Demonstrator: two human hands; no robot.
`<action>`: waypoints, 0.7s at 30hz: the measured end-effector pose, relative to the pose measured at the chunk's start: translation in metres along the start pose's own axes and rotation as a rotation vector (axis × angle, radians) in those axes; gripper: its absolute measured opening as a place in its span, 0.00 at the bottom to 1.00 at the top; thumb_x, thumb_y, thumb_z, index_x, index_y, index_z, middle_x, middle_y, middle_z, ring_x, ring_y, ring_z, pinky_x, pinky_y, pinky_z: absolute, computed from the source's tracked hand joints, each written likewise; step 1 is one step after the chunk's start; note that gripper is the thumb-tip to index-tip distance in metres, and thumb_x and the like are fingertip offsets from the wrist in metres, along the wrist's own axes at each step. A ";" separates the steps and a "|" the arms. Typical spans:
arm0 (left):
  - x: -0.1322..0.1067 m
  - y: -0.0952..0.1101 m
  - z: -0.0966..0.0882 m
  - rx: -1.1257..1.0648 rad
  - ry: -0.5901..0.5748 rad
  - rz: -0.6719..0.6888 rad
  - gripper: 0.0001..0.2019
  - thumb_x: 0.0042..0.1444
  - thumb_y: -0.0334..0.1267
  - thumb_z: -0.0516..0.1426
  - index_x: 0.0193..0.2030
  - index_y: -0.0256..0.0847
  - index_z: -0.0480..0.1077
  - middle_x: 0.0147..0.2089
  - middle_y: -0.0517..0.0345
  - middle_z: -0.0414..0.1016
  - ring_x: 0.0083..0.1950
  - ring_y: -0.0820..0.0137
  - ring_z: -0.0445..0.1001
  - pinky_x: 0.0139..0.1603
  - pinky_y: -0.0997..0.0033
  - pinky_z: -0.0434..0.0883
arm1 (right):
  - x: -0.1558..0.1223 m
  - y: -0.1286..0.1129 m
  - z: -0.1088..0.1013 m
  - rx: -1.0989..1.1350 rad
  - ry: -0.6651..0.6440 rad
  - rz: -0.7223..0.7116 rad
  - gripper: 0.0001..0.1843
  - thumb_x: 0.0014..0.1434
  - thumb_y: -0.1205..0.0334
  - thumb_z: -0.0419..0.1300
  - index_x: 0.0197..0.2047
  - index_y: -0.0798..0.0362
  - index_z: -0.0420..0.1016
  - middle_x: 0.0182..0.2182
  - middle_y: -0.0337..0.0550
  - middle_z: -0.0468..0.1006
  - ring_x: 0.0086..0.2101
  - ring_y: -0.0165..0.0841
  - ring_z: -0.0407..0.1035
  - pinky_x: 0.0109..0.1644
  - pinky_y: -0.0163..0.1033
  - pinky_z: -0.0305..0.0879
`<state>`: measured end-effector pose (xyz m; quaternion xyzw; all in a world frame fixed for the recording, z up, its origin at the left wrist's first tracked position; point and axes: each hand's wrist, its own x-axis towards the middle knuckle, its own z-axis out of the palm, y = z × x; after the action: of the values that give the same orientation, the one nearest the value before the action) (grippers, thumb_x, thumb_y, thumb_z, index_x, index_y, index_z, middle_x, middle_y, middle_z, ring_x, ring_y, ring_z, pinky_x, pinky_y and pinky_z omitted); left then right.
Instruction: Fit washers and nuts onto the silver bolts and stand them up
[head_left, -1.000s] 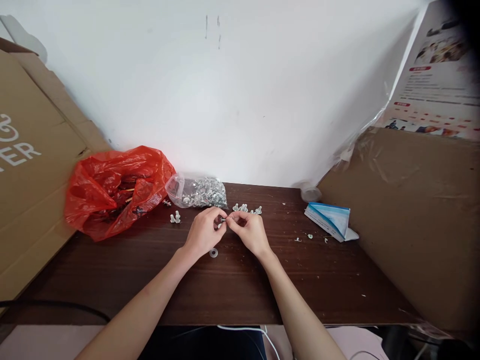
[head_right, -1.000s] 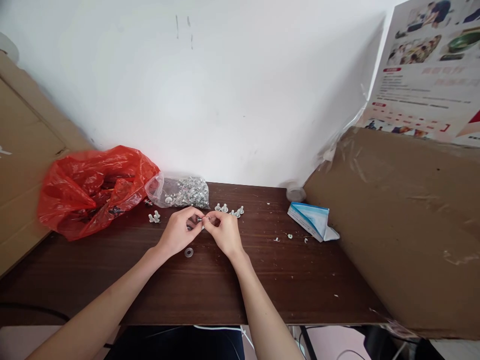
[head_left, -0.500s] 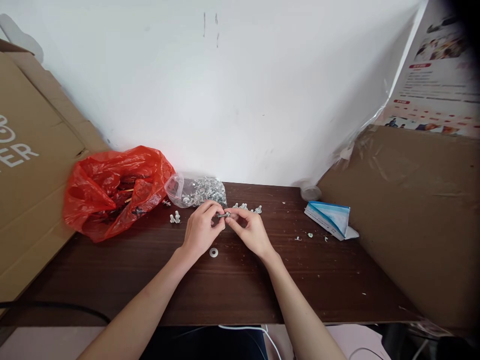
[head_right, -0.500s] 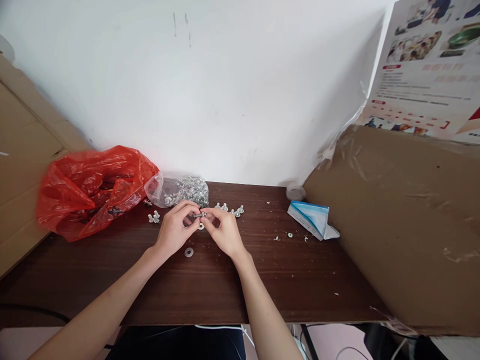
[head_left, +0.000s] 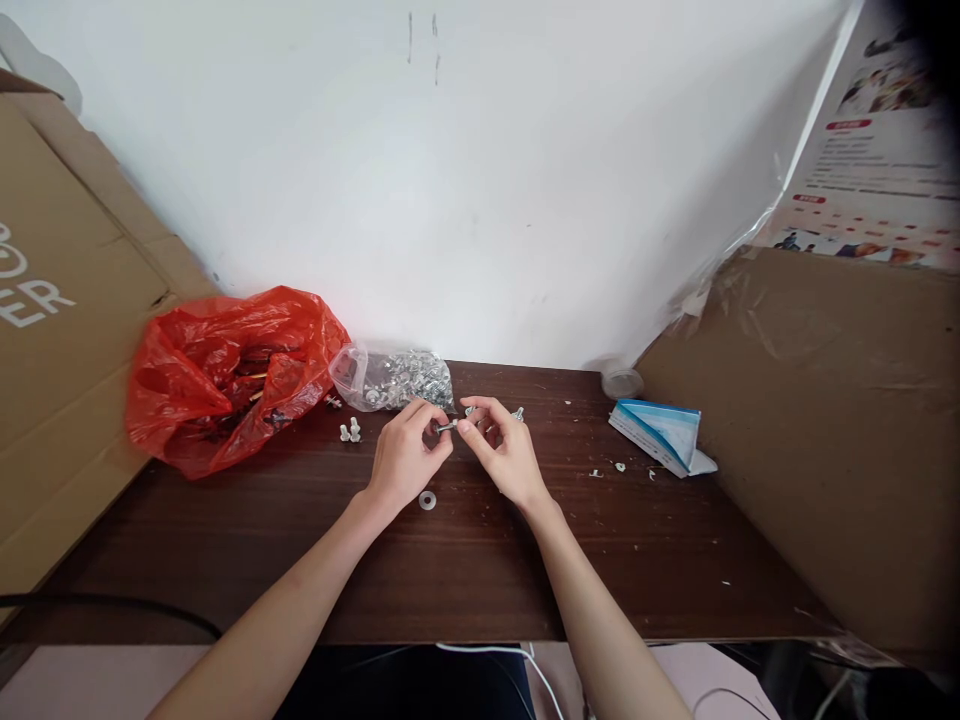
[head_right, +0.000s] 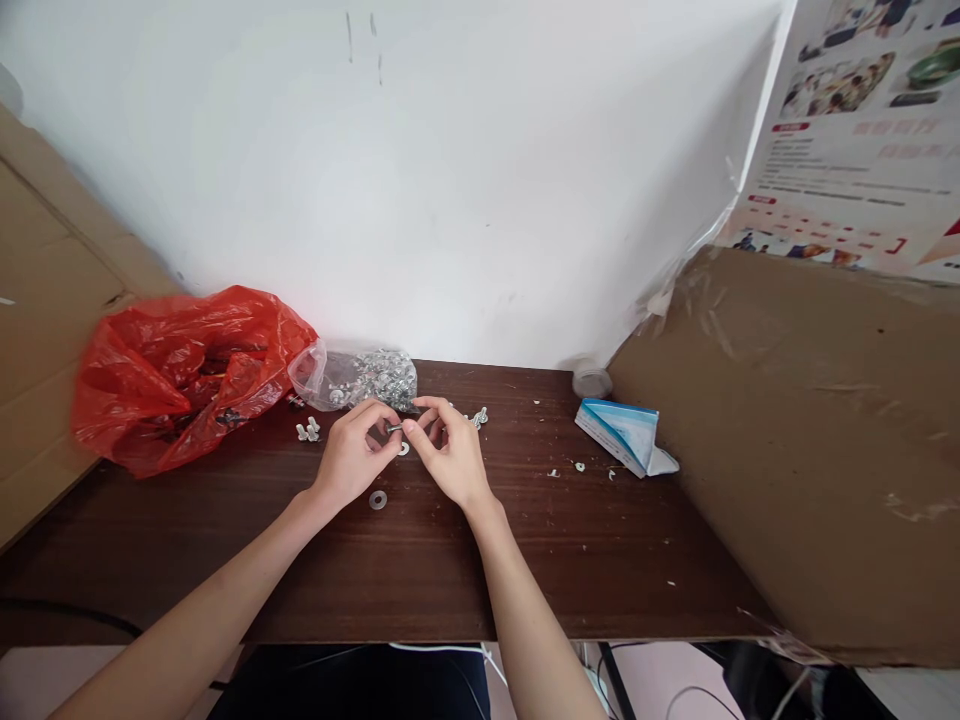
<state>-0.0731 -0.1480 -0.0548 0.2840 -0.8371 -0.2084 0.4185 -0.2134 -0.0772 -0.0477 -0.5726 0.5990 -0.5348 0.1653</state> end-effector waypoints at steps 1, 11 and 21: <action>0.000 0.000 0.000 -0.005 0.002 -0.001 0.04 0.52 0.28 0.56 0.34 0.39 0.67 0.34 0.61 0.68 0.31 0.76 0.68 0.29 0.79 0.67 | 0.000 0.000 0.000 0.007 -0.013 -0.014 0.16 0.58 0.55 0.58 0.47 0.52 0.72 0.31 0.39 0.75 0.25 0.26 0.62 0.29 0.32 0.59; 0.001 0.000 0.001 -0.026 -0.008 0.025 0.04 0.54 0.28 0.55 0.35 0.39 0.68 0.36 0.59 0.66 0.31 0.76 0.67 0.28 0.78 0.66 | 0.002 0.005 0.004 0.019 -0.031 -0.036 0.10 0.58 0.58 0.57 0.41 0.52 0.76 0.32 0.41 0.76 0.30 0.29 0.67 0.32 0.34 0.62; 0.001 -0.001 0.001 -0.079 -0.007 0.009 0.03 0.57 0.32 0.55 0.37 0.40 0.70 0.37 0.59 0.67 0.31 0.76 0.67 0.29 0.78 0.67 | 0.002 0.007 0.004 0.139 -0.029 -0.071 0.08 0.57 0.62 0.58 0.39 0.50 0.76 0.37 0.42 0.76 0.36 0.30 0.70 0.35 0.34 0.66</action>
<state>-0.0744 -0.1495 -0.0559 0.2628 -0.8310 -0.2405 0.4273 -0.2147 -0.0819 -0.0544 -0.5883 0.5373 -0.5723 0.1942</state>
